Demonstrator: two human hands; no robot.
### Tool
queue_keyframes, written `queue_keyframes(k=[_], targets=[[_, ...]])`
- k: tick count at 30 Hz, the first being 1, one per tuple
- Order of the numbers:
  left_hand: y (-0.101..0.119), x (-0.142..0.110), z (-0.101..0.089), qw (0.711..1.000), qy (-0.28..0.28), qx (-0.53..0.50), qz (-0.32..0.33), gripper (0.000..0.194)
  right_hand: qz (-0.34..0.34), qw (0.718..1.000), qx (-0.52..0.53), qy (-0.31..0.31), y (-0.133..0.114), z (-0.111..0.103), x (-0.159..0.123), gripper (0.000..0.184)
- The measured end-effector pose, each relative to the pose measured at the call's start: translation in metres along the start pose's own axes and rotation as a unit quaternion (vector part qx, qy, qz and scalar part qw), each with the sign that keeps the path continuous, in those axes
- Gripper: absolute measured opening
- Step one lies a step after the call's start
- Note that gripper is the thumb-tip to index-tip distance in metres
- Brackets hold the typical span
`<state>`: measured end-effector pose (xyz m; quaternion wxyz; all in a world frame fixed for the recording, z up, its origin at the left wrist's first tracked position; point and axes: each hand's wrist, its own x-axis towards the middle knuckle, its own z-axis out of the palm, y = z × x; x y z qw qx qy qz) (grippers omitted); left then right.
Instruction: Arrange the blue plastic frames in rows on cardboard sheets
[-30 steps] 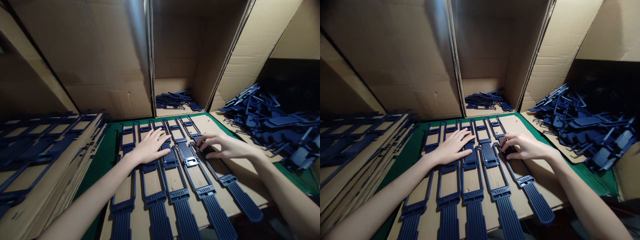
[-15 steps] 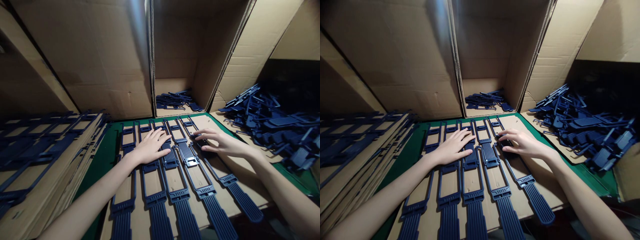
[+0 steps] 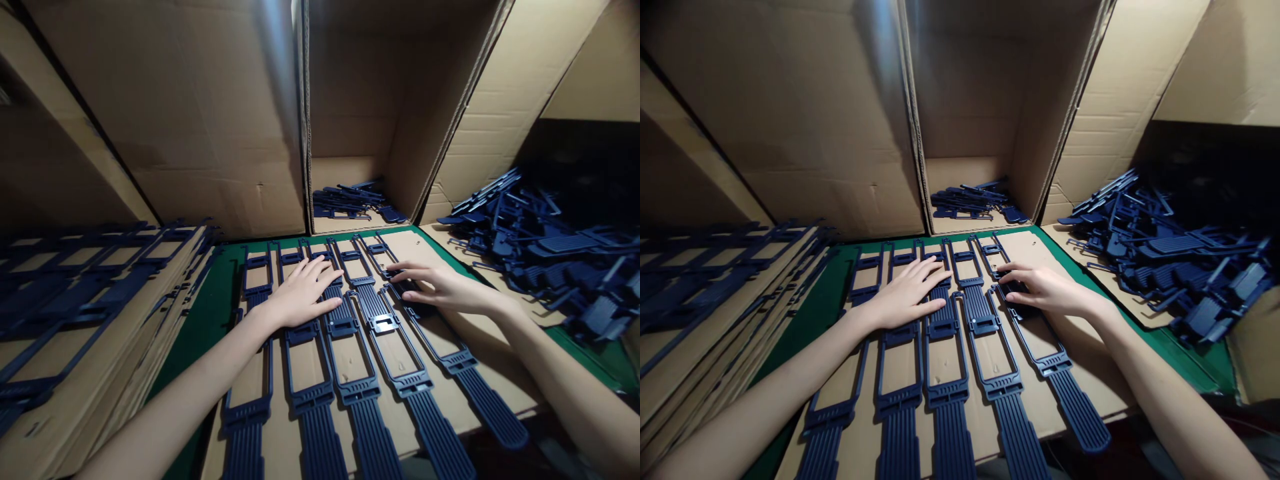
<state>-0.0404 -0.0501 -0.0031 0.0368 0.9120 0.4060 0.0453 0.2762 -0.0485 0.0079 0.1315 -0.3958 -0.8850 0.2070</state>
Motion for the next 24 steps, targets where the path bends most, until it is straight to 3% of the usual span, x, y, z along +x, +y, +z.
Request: queue_keyframes(k=[7, 11, 14, 17, 19, 24], targets=[[0.001, 0.001, -0.001, 1.000, -0.002, 0.002, -0.001, 0.063, -0.012, 1.000, 0.011, 0.007, -0.003, 0.000, 0.001, 0.041], [0.000, 0.001, -0.001, 1.000, 0.000, 0.008, 0.002, 0.063, -0.011, 0.998, 0.004, 0.063, 0.018, -0.007, 0.002, 0.042], [0.000, 0.001, 0.000, 1.000, 0.002, 0.007, 0.005, 0.063, 0.054, 0.987, -0.048, 0.144, 0.043, -0.013, 0.001, 0.041], [-0.001, 0.000, 0.001, 1.000, 0.002, 0.009, 0.004, 0.064, 0.135, 0.971, -0.085, 0.179, 0.053, -0.014, -0.002, 0.047], [-0.001, 0.000, 0.001, 1.000, 0.003, 0.010, 0.005, 0.064, 0.142, 0.973, -0.071, 0.164, 0.046, -0.013, -0.003, 0.048], [-0.001, 0.000, 0.002, 1.000, 0.008, 0.003, 0.005, 0.063, 0.040, 0.996, -0.001, 0.074, 0.014, -0.006, 0.000, 0.039]])
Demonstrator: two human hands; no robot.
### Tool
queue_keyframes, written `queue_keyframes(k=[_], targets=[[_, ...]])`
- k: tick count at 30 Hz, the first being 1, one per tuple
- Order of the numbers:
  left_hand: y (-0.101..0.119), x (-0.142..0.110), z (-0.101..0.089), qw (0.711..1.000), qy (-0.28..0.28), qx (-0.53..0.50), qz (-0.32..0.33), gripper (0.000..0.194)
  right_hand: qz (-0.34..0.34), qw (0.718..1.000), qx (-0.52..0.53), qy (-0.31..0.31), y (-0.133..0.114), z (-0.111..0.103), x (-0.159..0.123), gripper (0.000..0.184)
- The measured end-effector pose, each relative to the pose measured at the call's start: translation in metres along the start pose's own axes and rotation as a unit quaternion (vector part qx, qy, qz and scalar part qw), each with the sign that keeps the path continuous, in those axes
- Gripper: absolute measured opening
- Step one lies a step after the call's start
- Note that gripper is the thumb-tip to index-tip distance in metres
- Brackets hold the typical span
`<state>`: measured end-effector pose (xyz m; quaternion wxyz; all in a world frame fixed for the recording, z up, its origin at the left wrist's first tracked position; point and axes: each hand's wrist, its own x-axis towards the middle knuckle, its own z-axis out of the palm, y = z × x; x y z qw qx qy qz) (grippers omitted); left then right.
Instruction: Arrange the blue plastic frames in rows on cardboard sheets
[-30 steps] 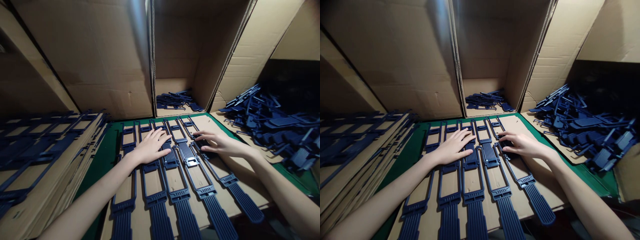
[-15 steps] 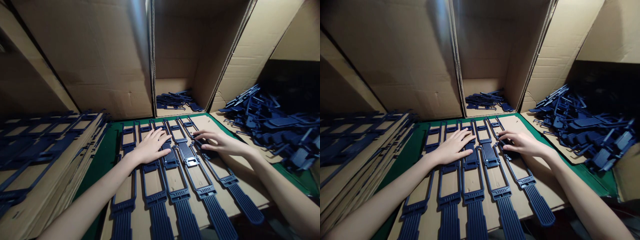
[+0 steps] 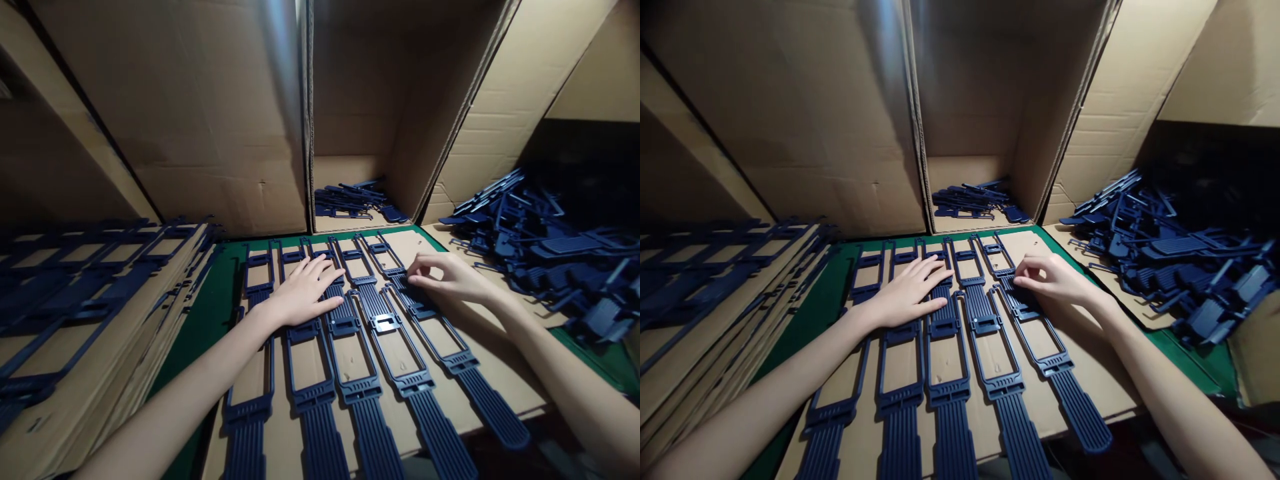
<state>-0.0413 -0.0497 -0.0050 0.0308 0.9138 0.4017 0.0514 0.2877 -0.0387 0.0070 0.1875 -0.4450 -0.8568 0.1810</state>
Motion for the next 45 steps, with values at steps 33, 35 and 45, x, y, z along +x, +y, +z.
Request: queue_keyframes(k=[33, 35, 45], targets=[[0.0017, 0.0005, -0.0020, 1.000, -0.003, -0.004, -0.003, 0.062, -0.036, 0.997, 0.018, -0.065, -0.0036, 0.0051, 0.0018, 0.034], [0.0016, 0.0005, -0.0019, 1.000, -0.004, -0.003, -0.002, 0.063, -0.035, 0.997, 0.012, -0.067, -0.0033, 0.0045, 0.0017, 0.035], [0.0012, 0.0003, -0.0016, 1.000, 0.001, -0.004, -0.001, 0.061, 0.037, 0.997, -0.011, 0.064, 0.0033, 0.0058, 0.0039, 0.039]])
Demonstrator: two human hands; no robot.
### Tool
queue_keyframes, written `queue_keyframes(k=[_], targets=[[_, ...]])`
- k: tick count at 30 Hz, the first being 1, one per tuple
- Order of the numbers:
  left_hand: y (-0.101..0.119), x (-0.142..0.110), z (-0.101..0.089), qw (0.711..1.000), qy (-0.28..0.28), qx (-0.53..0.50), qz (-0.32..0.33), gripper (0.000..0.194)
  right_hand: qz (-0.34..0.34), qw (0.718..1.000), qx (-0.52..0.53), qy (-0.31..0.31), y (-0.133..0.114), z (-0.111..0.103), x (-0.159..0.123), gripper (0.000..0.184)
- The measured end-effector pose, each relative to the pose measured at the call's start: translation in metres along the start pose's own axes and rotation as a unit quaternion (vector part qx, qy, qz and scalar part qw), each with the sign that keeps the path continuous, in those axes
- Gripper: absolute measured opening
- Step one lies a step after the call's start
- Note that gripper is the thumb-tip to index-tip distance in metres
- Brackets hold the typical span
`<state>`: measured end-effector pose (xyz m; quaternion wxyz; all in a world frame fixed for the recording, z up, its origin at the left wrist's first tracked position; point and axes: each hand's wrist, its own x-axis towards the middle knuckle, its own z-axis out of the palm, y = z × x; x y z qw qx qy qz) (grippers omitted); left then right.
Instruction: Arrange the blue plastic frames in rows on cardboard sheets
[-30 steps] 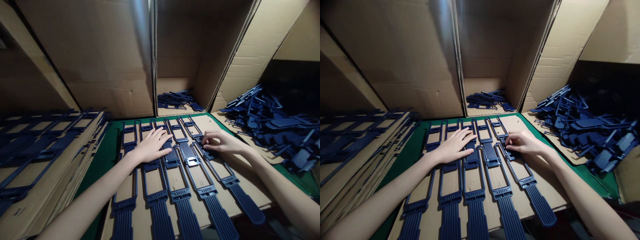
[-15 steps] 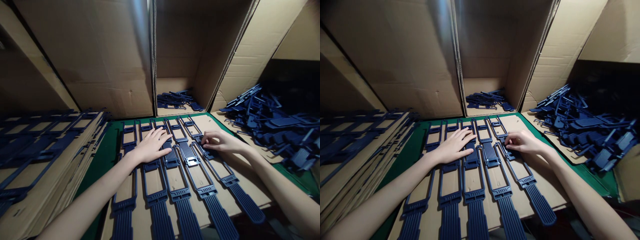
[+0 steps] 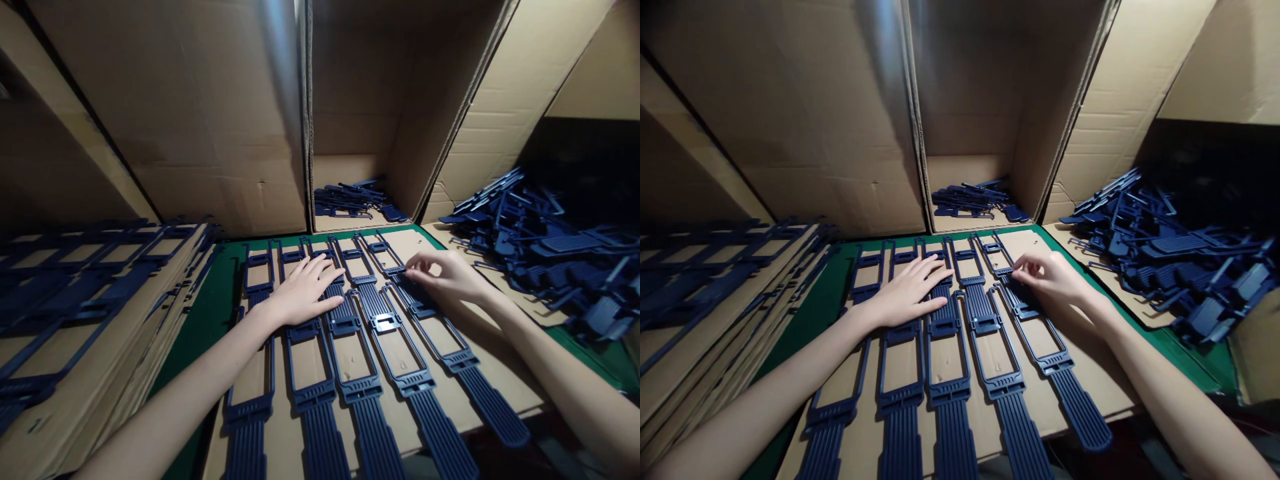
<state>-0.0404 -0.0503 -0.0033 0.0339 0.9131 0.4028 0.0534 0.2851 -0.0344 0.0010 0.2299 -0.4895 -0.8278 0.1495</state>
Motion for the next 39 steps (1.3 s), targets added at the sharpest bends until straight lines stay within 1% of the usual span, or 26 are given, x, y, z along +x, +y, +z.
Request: queue_keyframes(k=[1, 2, 3, 4, 5, 6, 8, 10, 12, 13, 16, 21, 25, 27, 29, 33, 39], targets=[[0.000, 0.000, 0.000, 1.000, 0.000, 0.000, -0.001, 0.062, 0.037, 0.997, -0.015, 0.060, 0.005, -0.002, 0.001, 0.039], [0.000, 0.000, 0.000, 1.000, -0.002, 0.000, -0.001, 0.062, 0.079, 0.989, -0.032, 0.117, 0.012, -0.005, 0.001, 0.041], [0.000, 0.000, 0.000, 1.000, -0.003, 0.000, -0.002, 0.062, 0.125, 0.977, -0.055, 0.161, 0.020, -0.008, 0.001, 0.042], [0.000, 0.000, 0.000, 1.000, -0.005, 0.001, -0.002, 0.063, 0.171, 0.964, -0.084, 0.185, 0.028, -0.012, 0.000, 0.045], [0.000, 0.000, 0.000, 1.000, -0.006, 0.001, -0.002, 0.063, 0.214, 0.951, -0.122, 0.188, 0.036, -0.016, -0.002, 0.047], [0.000, 0.000, 0.000, 1.000, -0.006, 0.001, -0.002, 0.063, 0.252, 0.937, -0.168, 0.174, 0.044, -0.019, -0.004, 0.050], [0.001, 0.000, -0.001, 1.000, -0.005, 0.001, 0.000, 0.063, 0.302, 0.906, -0.271, 0.118, 0.059, -0.025, -0.009, 0.051], [0.001, 0.000, -0.001, 1.000, -0.004, 0.001, -0.001, 0.062, 0.331, 0.882, -0.332, 0.051, 0.070, -0.027, -0.015, 0.044], [0.001, 0.000, -0.001, 1.000, -0.003, 0.003, -0.002, 0.062, 0.349, 0.875, -0.337, 0.003, 0.077, -0.029, -0.019, 0.034], [0.001, 0.000, -0.001, 1.000, -0.004, 0.004, -0.002, 0.062, 0.358, 0.874, -0.328, -0.009, 0.080, -0.029, -0.021, 0.031], [0.000, 0.000, -0.001, 1.000, -0.006, 0.007, -0.002, 0.062, 0.378, 0.871, -0.314, -0.008, 0.087, -0.030, -0.024, 0.032], [0.000, 0.000, -0.001, 1.000, -0.010, 0.009, -0.005, 0.062, 0.378, 0.864, -0.332, -0.003, 0.098, -0.028, -0.025, 0.035], [0.002, 0.000, -0.001, 1.000, -0.015, 0.012, -0.006, 0.063, 0.392, 0.846, -0.362, -0.003, 0.109, -0.023, -0.023, 0.034], [0.002, 0.000, -0.001, 1.000, -0.016, 0.014, -0.006, 0.062, 0.386, 0.843, -0.375, -0.002, 0.112, -0.023, -0.023, 0.033], [0.002, 0.000, -0.001, 1.000, -0.015, 0.017, -0.006, 0.062, 0.362, 0.848, -0.388, 0.002, 0.112, -0.023, -0.023, 0.031], [0.000, 0.001, 0.000, 1.000, -0.008, 0.014, -0.004, 0.062, 0.283, 0.863, -0.418, 0.024, 0.105, -0.026, -0.016, 0.027], [0.000, 0.000, 0.002, 1.000, 0.000, 0.011, -0.002, 0.062, 0.172, 0.879, -0.440, 0.061, 0.082, -0.030, 0.018, 0.031]])
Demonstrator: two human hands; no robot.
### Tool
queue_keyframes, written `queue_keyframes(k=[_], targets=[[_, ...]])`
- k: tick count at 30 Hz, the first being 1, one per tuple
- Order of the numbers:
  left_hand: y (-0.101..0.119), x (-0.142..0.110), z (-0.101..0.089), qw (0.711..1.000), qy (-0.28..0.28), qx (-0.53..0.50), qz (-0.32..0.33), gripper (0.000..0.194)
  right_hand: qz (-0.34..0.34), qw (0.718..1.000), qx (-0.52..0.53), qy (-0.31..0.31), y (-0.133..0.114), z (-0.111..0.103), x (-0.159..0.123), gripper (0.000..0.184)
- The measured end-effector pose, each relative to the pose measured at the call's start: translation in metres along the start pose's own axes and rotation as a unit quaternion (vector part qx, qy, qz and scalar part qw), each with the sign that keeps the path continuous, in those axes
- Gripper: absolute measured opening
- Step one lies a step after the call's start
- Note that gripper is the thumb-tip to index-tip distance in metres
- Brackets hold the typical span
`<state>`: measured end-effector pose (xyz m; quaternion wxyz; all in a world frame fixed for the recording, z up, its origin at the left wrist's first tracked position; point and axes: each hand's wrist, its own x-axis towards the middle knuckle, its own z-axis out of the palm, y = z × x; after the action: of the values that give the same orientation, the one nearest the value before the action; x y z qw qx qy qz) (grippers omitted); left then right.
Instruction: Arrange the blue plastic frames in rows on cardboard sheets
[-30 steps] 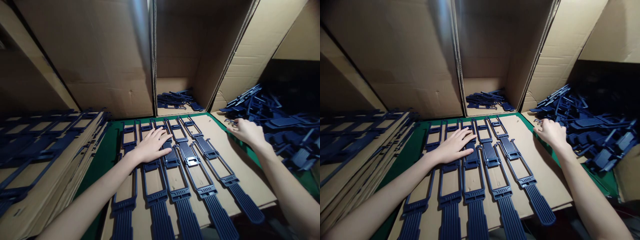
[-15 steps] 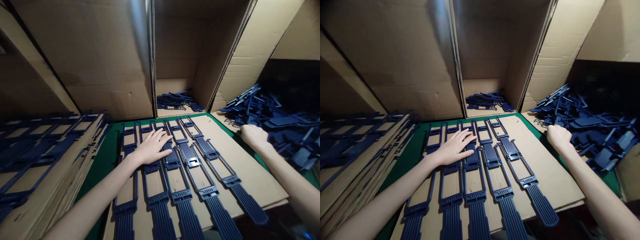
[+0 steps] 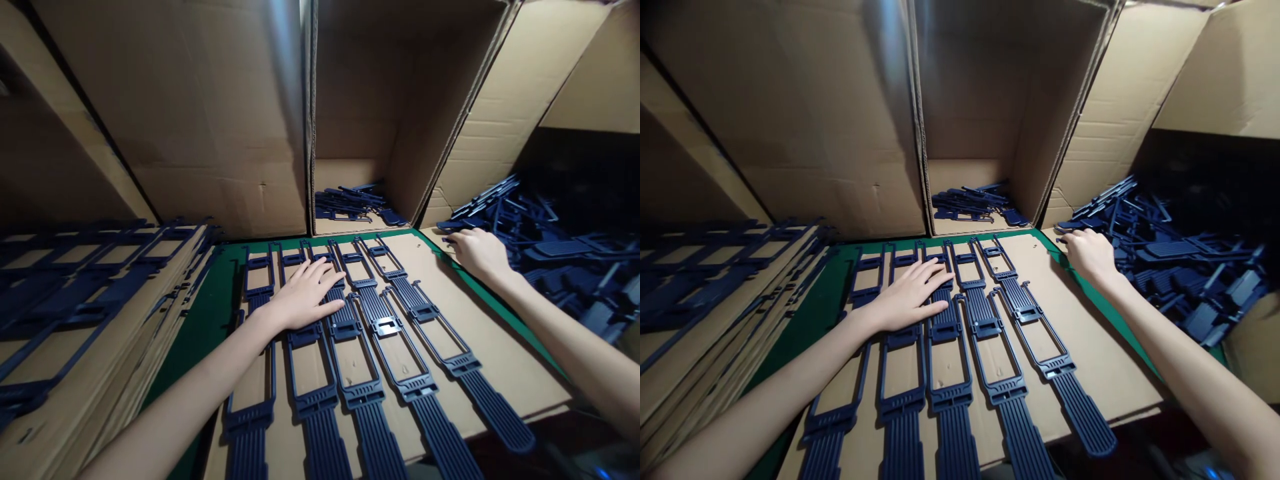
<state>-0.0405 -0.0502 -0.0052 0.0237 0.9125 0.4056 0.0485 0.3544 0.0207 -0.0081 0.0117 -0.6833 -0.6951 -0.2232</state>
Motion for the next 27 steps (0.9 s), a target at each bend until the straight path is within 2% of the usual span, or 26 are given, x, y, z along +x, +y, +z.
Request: queue_keyframes(k=[4, 7, 10, 12, 15, 17, 19, 23, 27], targets=[[0.000, -0.001, 0.000, 1.000, 0.002, -0.005, 0.000, 0.062, -0.007, 0.991, 0.037, 0.131, -0.011, -0.027, 0.019, 0.030], [-0.001, -0.001, 0.001, 1.000, 0.002, -0.007, 0.002, 0.063, 0.013, 0.965, 0.103, 0.242, -0.017, -0.054, 0.026, 0.028], [-0.001, -0.001, 0.001, 1.000, 0.001, -0.007, 0.002, 0.063, 0.014, 0.932, 0.202, 0.302, -0.023, -0.080, 0.025, 0.027], [-0.001, -0.001, 0.002, 1.000, 0.002, -0.010, 0.002, 0.063, 0.019, 0.905, 0.311, 0.290, -0.029, -0.091, 0.023, 0.027], [-0.001, -0.001, 0.002, 1.000, 0.007, -0.014, 0.001, 0.063, 0.043, 0.840, 0.502, 0.201, -0.037, -0.097, 0.019, 0.028], [-0.002, -0.002, 0.002, 1.000, 0.008, -0.019, 0.001, 0.064, 0.061, 0.793, 0.587, 0.151, -0.041, -0.092, 0.017, 0.027], [-0.002, -0.001, 0.002, 1.000, 0.008, -0.020, 0.003, 0.064, 0.083, 0.763, 0.629, 0.124, -0.043, -0.080, 0.017, 0.026], [-0.001, 0.000, 0.002, 1.000, 0.010, -0.010, 0.005, 0.064, 0.140, 0.724, 0.674, 0.052, -0.044, -0.042, 0.016, 0.023], [0.000, 0.000, 0.001, 1.000, 0.004, -0.002, 0.004, 0.064, 0.157, 0.721, 0.675, 0.029, -0.044, -0.009, 0.016, 0.029]])
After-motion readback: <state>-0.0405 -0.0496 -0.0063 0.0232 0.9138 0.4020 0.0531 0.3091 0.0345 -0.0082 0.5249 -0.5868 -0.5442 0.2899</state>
